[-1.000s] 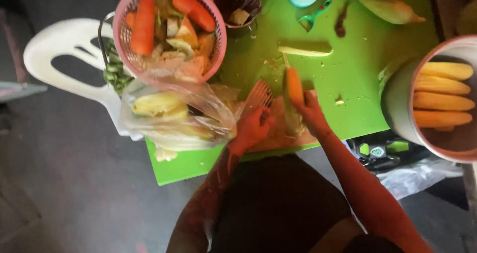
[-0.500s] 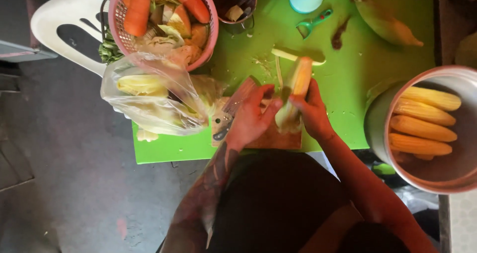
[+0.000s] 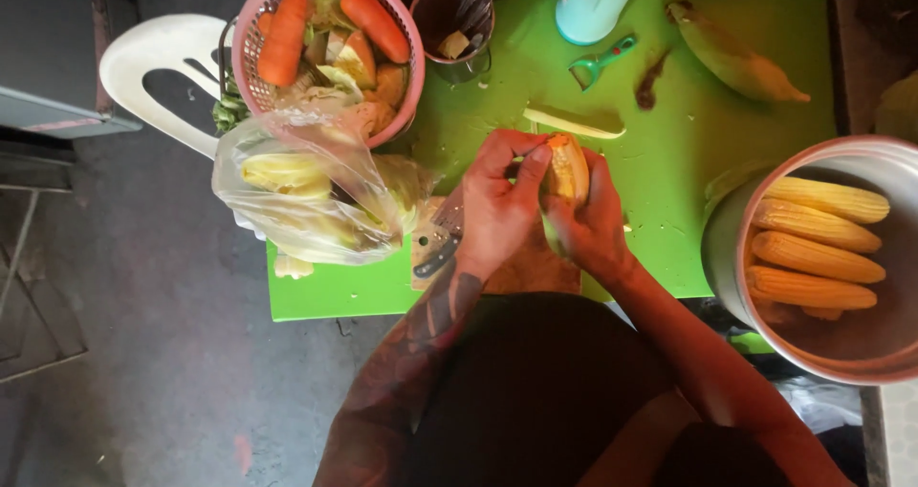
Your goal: The person shucks corn cobs by hand on a green table, placing the husks into a plastic bag. They then walk to a food stall counter, handle packaged food items, and retrieve cash from a drawer before returning to the table to continue shucking corn.
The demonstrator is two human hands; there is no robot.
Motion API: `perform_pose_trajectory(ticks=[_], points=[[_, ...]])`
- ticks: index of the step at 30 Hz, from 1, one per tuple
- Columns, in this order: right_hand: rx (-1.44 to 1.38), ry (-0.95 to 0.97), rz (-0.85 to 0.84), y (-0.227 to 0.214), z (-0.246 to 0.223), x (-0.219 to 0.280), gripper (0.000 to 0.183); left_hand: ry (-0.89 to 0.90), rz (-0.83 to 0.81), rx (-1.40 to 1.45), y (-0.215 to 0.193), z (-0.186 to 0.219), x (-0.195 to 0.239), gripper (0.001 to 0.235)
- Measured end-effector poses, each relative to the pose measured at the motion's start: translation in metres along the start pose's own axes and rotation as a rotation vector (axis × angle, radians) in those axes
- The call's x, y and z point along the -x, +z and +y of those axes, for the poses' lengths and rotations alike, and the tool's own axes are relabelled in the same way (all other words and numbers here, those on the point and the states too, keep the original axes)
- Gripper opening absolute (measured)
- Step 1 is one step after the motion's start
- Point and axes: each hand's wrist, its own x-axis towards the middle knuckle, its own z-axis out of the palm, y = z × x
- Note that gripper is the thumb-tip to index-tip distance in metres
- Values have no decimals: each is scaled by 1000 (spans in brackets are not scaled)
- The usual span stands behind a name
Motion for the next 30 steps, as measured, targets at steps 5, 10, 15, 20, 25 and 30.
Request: perform_pose_trajectory(ticks=[5, 10, 15, 20, 25, 30], points=[[30, 33, 111, 0, 16, 3, 66, 78, 56, -157, 3, 0, 1, 6], [-71, 5, 110, 0, 32, 2, 58, -72, 86, -40, 6, -8, 0, 12], [-167, -39, 176, 2, 28, -12, 64, -111, 105, 160, 5, 2, -9, 19], [65, 30, 80, -5, 2, -17, 61, -55, -166, 225, -1, 41, -6, 37], [122, 11, 58, -3, -13, -23, 67, 79, -82, 130, 9, 11, -11, 18], [4, -117, 34, -7, 4, -14, 66, -65, -33, 310, 18, -21, -10, 20]])
